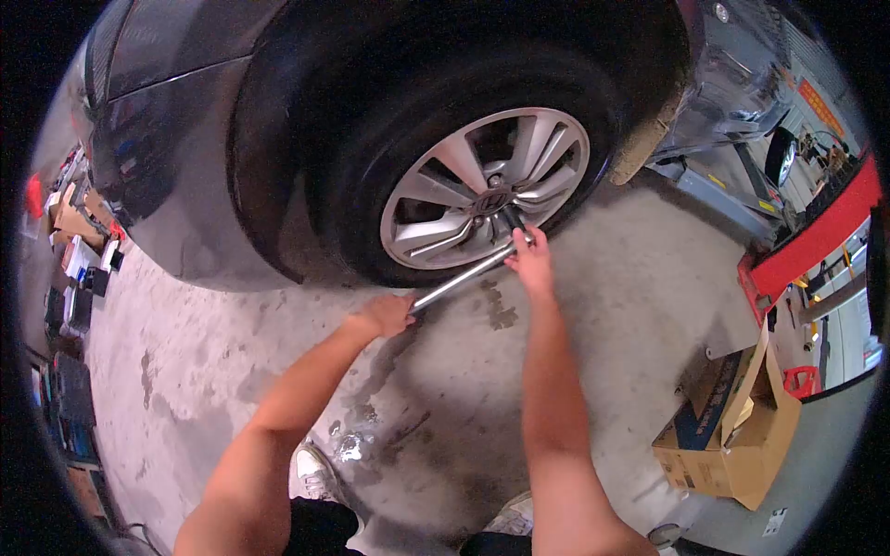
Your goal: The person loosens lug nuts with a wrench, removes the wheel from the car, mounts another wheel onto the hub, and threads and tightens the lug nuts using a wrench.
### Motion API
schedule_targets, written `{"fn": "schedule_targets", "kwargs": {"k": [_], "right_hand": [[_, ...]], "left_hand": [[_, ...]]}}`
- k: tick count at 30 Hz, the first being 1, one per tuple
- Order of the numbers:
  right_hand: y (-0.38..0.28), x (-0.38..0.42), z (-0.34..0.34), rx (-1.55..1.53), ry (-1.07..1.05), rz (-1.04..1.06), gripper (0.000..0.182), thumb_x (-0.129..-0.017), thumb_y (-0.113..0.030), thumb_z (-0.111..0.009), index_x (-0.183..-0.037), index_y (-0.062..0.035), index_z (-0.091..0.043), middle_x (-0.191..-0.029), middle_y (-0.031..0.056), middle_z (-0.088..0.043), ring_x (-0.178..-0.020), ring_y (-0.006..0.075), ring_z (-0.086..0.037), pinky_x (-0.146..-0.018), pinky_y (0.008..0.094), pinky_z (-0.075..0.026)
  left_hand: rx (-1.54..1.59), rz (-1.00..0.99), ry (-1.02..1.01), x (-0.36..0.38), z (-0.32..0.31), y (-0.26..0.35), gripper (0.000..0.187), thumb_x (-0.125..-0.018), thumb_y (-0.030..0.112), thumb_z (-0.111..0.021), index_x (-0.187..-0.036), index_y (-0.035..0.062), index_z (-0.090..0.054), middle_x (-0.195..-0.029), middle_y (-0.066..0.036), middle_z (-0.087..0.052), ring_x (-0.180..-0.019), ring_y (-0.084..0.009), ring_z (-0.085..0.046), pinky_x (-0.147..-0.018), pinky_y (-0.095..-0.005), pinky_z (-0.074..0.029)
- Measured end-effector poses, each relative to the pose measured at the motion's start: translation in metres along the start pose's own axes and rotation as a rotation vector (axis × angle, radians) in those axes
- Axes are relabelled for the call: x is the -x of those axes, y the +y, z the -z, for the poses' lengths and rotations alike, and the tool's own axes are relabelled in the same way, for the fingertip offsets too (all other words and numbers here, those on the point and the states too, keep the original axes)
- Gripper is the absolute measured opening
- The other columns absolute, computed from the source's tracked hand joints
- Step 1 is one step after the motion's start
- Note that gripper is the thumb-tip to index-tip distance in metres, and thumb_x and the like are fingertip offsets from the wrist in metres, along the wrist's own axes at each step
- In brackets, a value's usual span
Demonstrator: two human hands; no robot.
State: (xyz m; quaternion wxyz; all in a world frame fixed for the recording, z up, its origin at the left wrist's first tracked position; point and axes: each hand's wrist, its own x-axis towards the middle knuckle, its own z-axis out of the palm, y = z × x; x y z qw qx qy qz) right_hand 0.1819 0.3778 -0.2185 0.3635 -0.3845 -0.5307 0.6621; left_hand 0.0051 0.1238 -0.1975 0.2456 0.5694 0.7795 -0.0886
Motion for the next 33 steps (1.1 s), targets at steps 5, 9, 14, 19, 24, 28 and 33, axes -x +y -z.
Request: {"fn": "schedule_targets", "kwargs": {"k": [5, 9, 14, 19, 24, 28, 33], "right_hand": [[0.000, 0.000, 0.009, 0.150, -0.028, -0.029, 0.050, -0.105, -0.046, -0.050, -0.143, -0.0137, -0.046, -0.098, 0.0033, -0.064, -0.083, 0.0168, -0.062, -0.073, 0.0342, -0.054], [-0.016, 0.003, 0.016, 0.091, -0.043, -0.232, 0.053, -0.103, -0.054, -0.048, -0.142, -0.0178, -0.050, -0.105, 0.0051, -0.067, -0.087, 0.0203, -0.066, -0.077, 0.0368, -0.053], [-0.026, 0.008, 0.018, -0.166, -0.124, -0.420, 0.069, -0.101, -0.063, -0.045, -0.129, -0.0008, -0.053, -0.109, 0.0187, -0.069, -0.095, 0.0278, -0.068, -0.087, 0.0419, -0.053], [-0.019, 0.004, 0.022, -0.329, -0.206, -0.484, 0.068, -0.100, -0.064, -0.046, -0.125, -0.0009, -0.054, -0.111, 0.0173, -0.068, -0.103, 0.0272, -0.065, -0.092, 0.0429, -0.053], [-0.017, 0.011, 0.019, -0.174, -0.064, -0.290, 0.058, -0.098, -0.055, -0.059, -0.127, -0.0054, -0.056, -0.098, 0.0056, -0.063, -0.087, 0.0201, -0.067, -0.076, 0.0326, -0.056], [-0.019, 0.015, 0.015, 0.111, 0.001, -0.069, 0.052, -0.100, -0.049, -0.060, -0.125, -0.0040, -0.061, -0.092, 0.0036, -0.062, -0.078, 0.0176, -0.066, -0.071, 0.0307, -0.055], [-0.010, 0.013, 0.018, 0.090, -0.017, -0.104, 0.053, -0.099, -0.048, -0.061, -0.123, -0.0008, -0.060, -0.091, 0.0052, -0.061, -0.080, 0.0190, -0.066, -0.073, 0.0339, -0.057]], "left_hand": [[0.476, -0.008, 0.136, -0.056, -0.068, 0.009, 0.047, -0.101, 0.037, -0.055, -0.128, -0.0009, -0.050, -0.110, -0.027, -0.068, -0.107, -0.0458, -0.064, -0.092, -0.0522, -0.050], [0.527, -0.031, 0.262, -0.022, -0.008, 0.043, 0.043, -0.099, 0.042, -0.059, -0.115, 0.0015, -0.059, -0.101, -0.029, -0.068, -0.098, -0.0479, -0.065, -0.085, -0.0526, -0.051], [-0.094, 0.018, 0.656, 0.050, 0.125, 0.115, 0.027, -0.092, 0.031, -0.065, -0.103, 0.0068, -0.070, -0.081, -0.018, -0.073, -0.075, -0.0348, -0.072, -0.065, -0.0448, -0.057], [-0.335, 0.027, 0.623, 0.044, 0.174, 0.145, 0.013, -0.083, 0.010, -0.063, -0.089, 0.0094, -0.074, -0.076, -0.015, -0.072, -0.071, -0.0311, -0.073, -0.062, -0.0424, -0.057], [-0.070, 0.059, 0.265, 0.024, 0.114, 0.102, 0.033, -0.093, 0.021, -0.057, -0.119, 0.0016, -0.062, -0.104, -0.021, -0.073, -0.098, -0.0367, -0.072, -0.085, -0.0459, -0.057], [0.156, 0.024, -0.037, -0.059, 0.033, 0.067, 0.049, -0.100, 0.027, -0.048, -0.139, -0.0016, -0.040, -0.131, -0.031, -0.059, -0.125, -0.0410, -0.057, -0.104, -0.0484, -0.046], [0.212, 0.136, -0.082, -0.053, 0.038, 0.077, 0.063, -0.102, 0.040, -0.043, -0.146, -0.0036, -0.035, -0.142, -0.032, -0.051, -0.132, -0.0401, -0.053, -0.110, -0.0467, -0.043]]}}
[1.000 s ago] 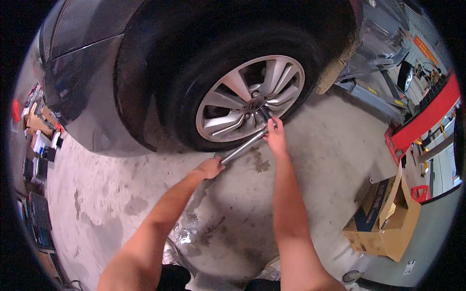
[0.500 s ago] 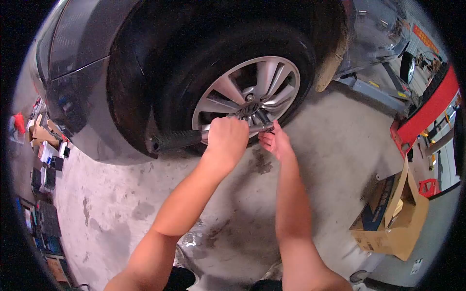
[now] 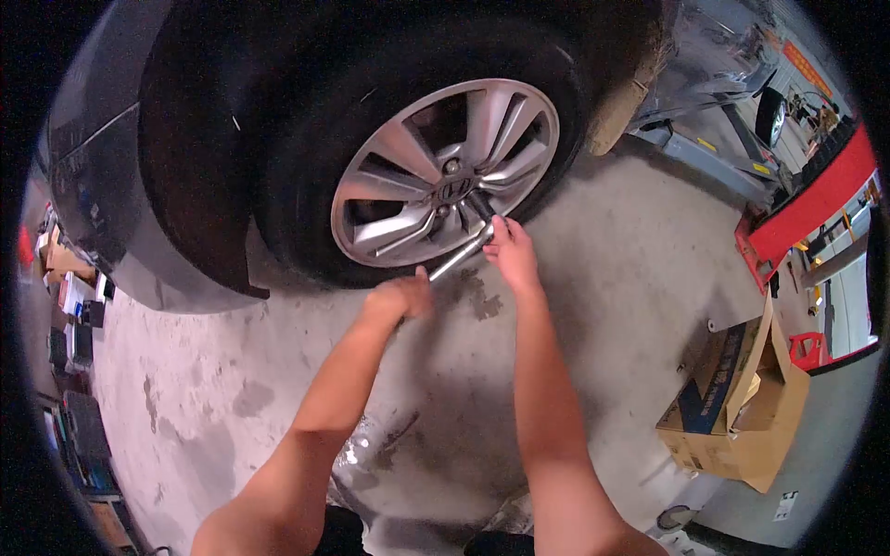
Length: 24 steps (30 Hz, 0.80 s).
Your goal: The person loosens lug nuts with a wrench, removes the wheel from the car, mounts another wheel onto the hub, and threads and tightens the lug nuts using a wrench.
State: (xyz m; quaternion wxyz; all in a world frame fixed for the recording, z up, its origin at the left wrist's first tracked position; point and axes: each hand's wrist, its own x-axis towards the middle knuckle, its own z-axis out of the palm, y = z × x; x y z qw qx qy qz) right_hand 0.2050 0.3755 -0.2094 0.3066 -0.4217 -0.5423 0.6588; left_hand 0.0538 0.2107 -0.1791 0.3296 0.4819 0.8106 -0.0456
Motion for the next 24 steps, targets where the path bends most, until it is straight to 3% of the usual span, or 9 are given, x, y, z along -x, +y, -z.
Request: {"fn": "schedule_targets", "kwargs": {"k": [2, 4, 6, 8, 10, 14, 18, 21, 24], "right_hand": [[-0.007, 0.000, -0.001, -0.156, -0.023, -0.098, 0.054, -0.098, -0.048, -0.062, -0.122, 0.0010, -0.060, -0.093, 0.0066, -0.062, -0.083, 0.0206, -0.066, -0.076, 0.0356, -0.058], [-0.011, 0.001, -0.002, -0.613, -0.076, -0.368, 0.052, -0.098, -0.046, -0.063, -0.119, 0.0003, -0.059, -0.098, 0.0089, -0.065, -0.086, 0.0218, -0.066, -0.082, 0.0365, -0.058], [-0.010, 0.002, -0.001, -0.716, -0.106, -0.384, 0.051, -0.097, -0.047, -0.065, -0.114, 0.0010, -0.060, -0.097, 0.0110, -0.066, -0.088, 0.0232, -0.066, -0.087, 0.0376, -0.059], [0.008, -0.013, 0.002, -0.896, -0.194, -0.449, 0.051, -0.096, -0.048, -0.065, -0.113, 0.0000, -0.060, -0.096, 0.0111, -0.066, -0.091, 0.0233, -0.067, -0.087, 0.0367, -0.059], [-0.001, -0.007, 0.003, -0.878, -0.202, -0.441, 0.052, -0.096, -0.049, -0.065, -0.112, 0.0002, -0.061, -0.095, 0.0113, -0.067, -0.092, 0.0224, -0.066, -0.087, 0.0357, -0.058], [-0.007, 0.003, -0.004, -0.834, -0.133, -0.341, 0.052, -0.098, -0.047, -0.064, -0.118, 0.0000, -0.054, -0.096, 0.0126, -0.060, -0.086, 0.0237, -0.063, -0.082, 0.0367, -0.059], [-0.007, 0.012, -0.009, -0.557, -0.072, -0.176, 0.059, -0.097, -0.042, -0.068, -0.131, 0.0042, -0.052, -0.097, 0.0124, -0.062, -0.084, 0.0206, -0.064, -0.080, 0.0344, -0.059], [-0.002, 0.008, -0.014, -0.312, 0.051, -0.048, 0.069, -0.097, -0.036, -0.070, -0.145, 0.0056, -0.043, -0.095, 0.0104, -0.062, -0.078, 0.0160, -0.063, -0.072, 0.0308, -0.060], [0.007, -0.006, -0.003, -0.319, -0.015, -0.111, 0.062, -0.096, -0.037, -0.070, -0.137, 0.0057, -0.050, -0.094, 0.0100, -0.062, -0.080, 0.0166, -0.064, -0.073, 0.0315, -0.061]], "left_hand": [[-0.178, 0.063, -0.085, 0.027, 0.041, 0.017, 0.059, -0.100, 0.036, -0.043, -0.146, -0.0015, -0.041, -0.145, -0.025, -0.052, -0.132, -0.0390, -0.054, -0.110, -0.0478, -0.044], [-0.202, 0.107, 0.244, 0.064, 0.067, 0.036, 0.048, -0.098, 0.033, -0.049, -0.134, 0.0007, -0.055, -0.124, -0.023, -0.067, -0.113, -0.0381, -0.067, -0.101, -0.0490, -0.050], [-0.284, -0.139, 0.811, 0.089, 0.088, 0.051, 0.018, -0.092, 0.021, -0.056, -0.093, 0.0051, -0.065, -0.080, -0.015, -0.073, -0.079, -0.0328, -0.073, -0.081, -0.0475, -0.055], [-0.642, -0.262, 1.126, 0.093, 0.110, 0.087, 0.012, -0.089, 0.016, -0.059, -0.086, 0.0080, -0.066, -0.077, -0.014, -0.072, -0.073, -0.0290, -0.072, -0.068, -0.0430, -0.053], [-0.522, -0.245, 0.969, 0.098, 0.114, 0.093, 0.009, -0.087, 0.014, -0.060, -0.081, 0.0105, -0.066, -0.075, -0.011, -0.071, -0.069, -0.0264, -0.071, -0.061, -0.0408, -0.048], [-0.447, -0.117, 0.691, 0.097, 0.076, 0.064, 0.013, -0.086, 0.015, -0.060, -0.090, 0.0073, -0.069, -0.080, -0.012, -0.072, -0.080, -0.0288, -0.073, -0.077, -0.0418, -0.055], [-0.110, -0.104, 0.239, 0.024, 0.030, 0.001, 0.025, -0.096, 0.021, -0.052, -0.116, 0.0078, -0.061, -0.114, -0.021, -0.069, -0.110, -0.0405, -0.066, -0.092, -0.0530, -0.051], [0.085, -0.111, 0.132, -0.025, -0.011, -0.015, 0.040, -0.099, 0.030, -0.054, -0.129, 0.0045, -0.050, -0.125, -0.024, -0.065, -0.118, -0.0429, -0.061, -0.098, -0.0533, -0.049], [0.013, -0.144, 0.162, -0.025, -0.014, -0.010, 0.042, -0.099, 0.031, -0.055, -0.129, 0.0023, -0.051, -0.127, -0.024, -0.064, -0.119, -0.0424, -0.060, -0.099, -0.0526, -0.048]]}}
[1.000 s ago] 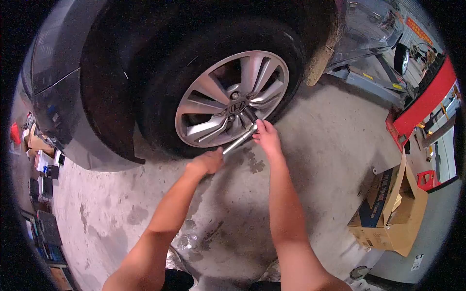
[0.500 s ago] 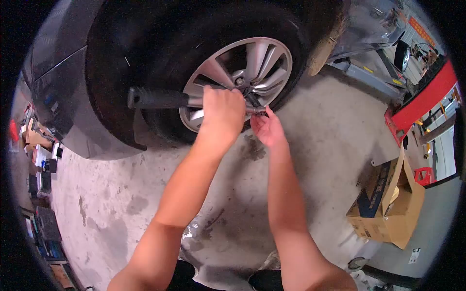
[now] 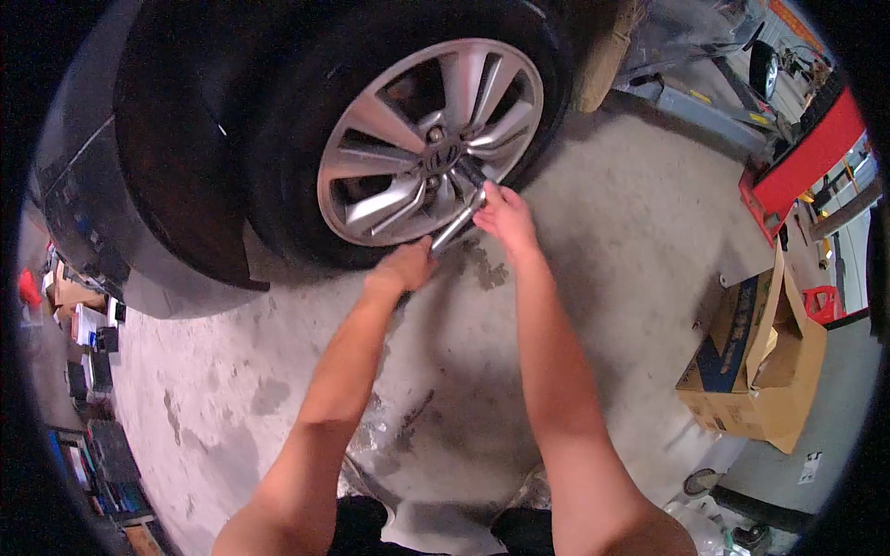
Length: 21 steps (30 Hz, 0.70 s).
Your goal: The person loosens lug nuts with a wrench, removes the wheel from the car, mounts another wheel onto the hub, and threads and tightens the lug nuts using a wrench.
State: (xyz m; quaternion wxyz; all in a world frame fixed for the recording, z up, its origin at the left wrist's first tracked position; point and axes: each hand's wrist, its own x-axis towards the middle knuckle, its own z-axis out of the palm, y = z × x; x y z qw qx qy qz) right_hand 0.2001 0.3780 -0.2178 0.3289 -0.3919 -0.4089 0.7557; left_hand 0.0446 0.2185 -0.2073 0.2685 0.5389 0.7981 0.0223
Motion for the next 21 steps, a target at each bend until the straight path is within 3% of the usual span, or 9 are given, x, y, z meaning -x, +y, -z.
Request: {"fn": "schedule_targets", "kwargs": {"k": [2, 4, 10, 14, 16, 21], "right_hand": [[-0.022, 0.017, -0.002, -0.115, -0.079, -0.072, 0.050, -0.095, -0.040, -0.070, -0.117, 0.0030, -0.057, -0.099, 0.0135, -0.063, -0.090, 0.0240, -0.064, -0.087, 0.0374, -0.060], [-0.023, 0.016, -0.001, -0.330, -0.121, -0.191, 0.049, -0.095, -0.040, -0.071, -0.116, 0.0020, -0.056, -0.102, 0.0153, -0.063, -0.098, 0.0279, -0.064, -0.093, 0.0397, -0.058], [-0.023, 0.010, -0.002, -0.380, -0.100, -0.207, 0.046, -0.094, -0.040, -0.072, -0.114, -0.0010, -0.055, -0.109, 0.0188, -0.064, -0.103, 0.0301, -0.064, -0.093, 0.0398, -0.058], [-0.020, 0.013, -0.002, -0.338, -0.131, -0.276, 0.045, -0.096, -0.041, -0.068, -0.113, -0.0008, -0.057, -0.105, 0.0170, -0.065, -0.098, 0.0287, -0.066, -0.091, 0.0388, -0.058], [-0.020, 0.019, -0.008, -0.126, -0.108, -0.068, 0.046, -0.099, -0.044, -0.063, -0.113, -0.0005, -0.058, -0.102, 0.0149, -0.065, -0.093, 0.0268, -0.067, -0.091, 0.0386, -0.058], [-0.002, 0.014, -0.019, -0.036, 0.006, 0.124, 0.047, -0.103, -0.042, -0.057, -0.116, 0.0035, -0.058, -0.095, 0.0120, -0.064, -0.083, 0.0220, -0.069, -0.076, 0.0342, -0.061]], "left_hand": [[-0.054, 0.003, -0.059, 0.026, 0.036, 0.022, 0.045, -0.100, 0.036, -0.056, -0.132, 0.0045, -0.054, -0.126, -0.026, -0.064, -0.118, -0.0429, -0.062, -0.097, -0.0523, -0.050], [-0.185, 0.174, 0.030, 0.056, 0.067, 0.052, 0.046, -0.100, 0.040, -0.056, -0.130, 0.0058, -0.056, -0.123, -0.026, -0.066, -0.115, -0.0419, -0.064, -0.096, -0.0520, -0.051], [-0.178, 0.177, 0.065, 0.070, 0.085, 0.053, 0.044, -0.102, 0.039, -0.053, -0.132, 0.0067, -0.057, -0.117, -0.026, -0.067, -0.112, -0.0412, -0.064, -0.096, -0.0518, -0.050], [-0.054, 0.115, 0.073, 0.066, 0.084, 0.038, 0.051, -0.102, 0.051, -0.049, -0.115, 0.0043, -0.064, -0.108, -0.026, -0.070, -0.107, -0.0434, -0.066, -0.091, -0.0535, -0.052], [-0.030, 0.065, 0.131, 0.052, 0.063, 0.014, 0.062, -0.101, 0.059, -0.046, -0.110, 0.0001, -0.065, -0.101, -0.029, -0.070, -0.102, -0.0453, -0.066, -0.087, -0.0547, -0.051], [0.142, 0.035, 0.186, 0.028, 0.029, -0.014, 0.072, -0.096, 0.066, -0.050, -0.103, -0.0038, -0.067, -0.092, -0.029, -0.070, -0.097, -0.0468, -0.067, -0.083, -0.0538, -0.051]]}}
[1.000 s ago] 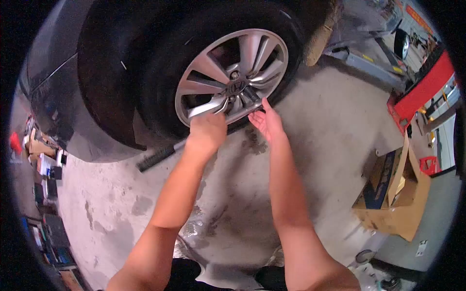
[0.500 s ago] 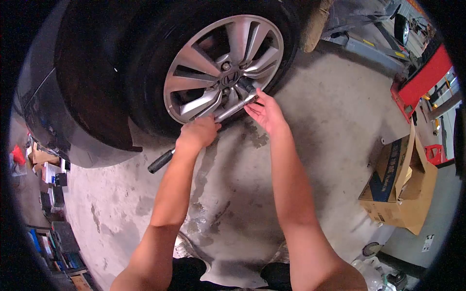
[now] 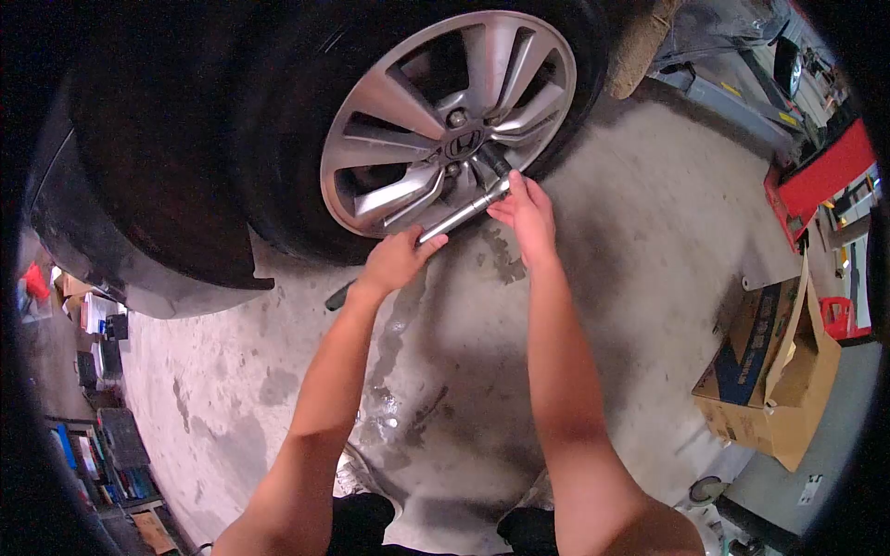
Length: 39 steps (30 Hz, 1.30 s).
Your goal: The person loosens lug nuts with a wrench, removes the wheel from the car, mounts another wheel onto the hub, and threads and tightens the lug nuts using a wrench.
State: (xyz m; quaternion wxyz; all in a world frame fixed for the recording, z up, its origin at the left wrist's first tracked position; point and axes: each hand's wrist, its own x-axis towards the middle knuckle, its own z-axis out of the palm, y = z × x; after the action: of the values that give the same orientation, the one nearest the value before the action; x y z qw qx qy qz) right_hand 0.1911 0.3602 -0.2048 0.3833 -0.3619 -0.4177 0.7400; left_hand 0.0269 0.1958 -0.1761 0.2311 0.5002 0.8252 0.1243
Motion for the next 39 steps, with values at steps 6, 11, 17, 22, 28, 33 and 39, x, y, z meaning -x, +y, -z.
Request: {"fn": "schedule_targets", "kwargs": {"k": [6, 11, 17, 22, 28, 33, 39], "right_hand": [[-0.008, -0.004, 0.001, -0.162, -0.005, -0.165, 0.045, -0.102, -0.043, -0.058, -0.108, 0.0016, -0.060, -0.094, 0.0149, -0.065, -0.082, 0.0237, -0.067, -0.079, 0.0375, -0.061], [-0.013, -0.006, 0.000, -0.267, 0.023, -0.297, 0.044, -0.100, -0.043, -0.061, -0.109, 0.0002, -0.058, -0.099, 0.0203, -0.066, -0.091, 0.0280, -0.066, -0.084, 0.0396, -0.060], [-0.020, -0.007, 0.011, -0.357, -0.058, -0.349, 0.044, -0.097, -0.045, -0.065, -0.110, -0.0030, -0.058, -0.104, 0.0198, -0.067, -0.095, 0.0278, -0.066, -0.086, 0.0385, -0.058], [-0.010, -0.002, 0.010, -0.311, -0.080, -0.351, 0.044, -0.096, -0.045, -0.067, -0.115, -0.0060, -0.058, -0.110, 0.0166, -0.068, -0.096, 0.0262, -0.066, -0.089, 0.0392, -0.056], [-0.002, -0.017, -0.007, -0.150, -0.010, -0.140, 0.043, -0.095, -0.030, -0.068, -0.125, -0.0035, -0.053, -0.091, 0.0093, -0.066, -0.073, 0.0212, -0.067, -0.074, 0.0376, -0.057], [-0.005, 0.024, 0.024, -0.226, 0.147, -0.094, 0.028, -0.094, -0.021, -0.066, -0.109, -0.0020, -0.052, -0.081, 0.0094, -0.061, -0.067, 0.0213, -0.065, -0.070, 0.0407, -0.062], [-0.001, 0.033, 0.017, -0.174, 0.042, -0.140, 0.023, -0.096, -0.017, -0.063, -0.109, -0.0023, -0.051, -0.084, 0.0112, -0.062, -0.079, 0.0243, -0.068, -0.076, 0.0442, -0.062]], "left_hand": [[-0.093, -0.019, 0.103, 0.028, 0.036, 0.040, 0.061, -0.094, 0.060, -0.059, -0.098, 0.0005, -0.071, -0.083, -0.024, -0.070, -0.088, -0.0437, -0.069, -0.078, -0.0516, -0.054], [-0.111, -0.110, 0.208, 0.036, 0.055, 0.050, 0.053, -0.093, 0.054, -0.064, -0.106, 0.0027, -0.073, -0.081, -0.026, -0.068, -0.084, -0.0442, -0.068, -0.075, -0.0504, -0.053], [-0.131, -0.096, 0.153, 0.037, 0.068, 0.063, 0.051, -0.093, 0.052, -0.065, -0.111, 0.0056, -0.073, -0.081, -0.025, -0.069, -0.083, -0.0443, -0.068, -0.075, -0.0507, -0.052], [-0.138, -0.084, 0.111, 0.040, 0.064, 0.059, 0.054, -0.095, 0.056, -0.061, -0.108, 0.0046, -0.072, -0.078, -0.024, -0.067, -0.082, -0.0448, -0.067, -0.074, -0.0509, -0.051], [0.096, -0.097, 0.023, 0.023, 0.000, 0.019, 0.059, -0.098, 0.056, -0.056, -0.105, -0.0019, -0.069, -0.082, -0.025, -0.069, -0.081, -0.0458, -0.067, -0.075, -0.0486, -0.051], [0.170, -0.180, -0.051, 0.043, -0.040, 0.031, 0.059, -0.099, 0.056, -0.053, -0.103, -0.0008, -0.067, -0.086, -0.027, -0.069, -0.089, -0.0475, -0.067, -0.081, -0.0538, -0.052], [0.219, -0.110, 0.019, 0.061, -0.050, 0.016, 0.057, -0.099, 0.055, -0.054, -0.102, -0.0004, -0.068, -0.085, -0.027, -0.070, -0.088, -0.0468, -0.067, -0.083, -0.0527, -0.052]]}}
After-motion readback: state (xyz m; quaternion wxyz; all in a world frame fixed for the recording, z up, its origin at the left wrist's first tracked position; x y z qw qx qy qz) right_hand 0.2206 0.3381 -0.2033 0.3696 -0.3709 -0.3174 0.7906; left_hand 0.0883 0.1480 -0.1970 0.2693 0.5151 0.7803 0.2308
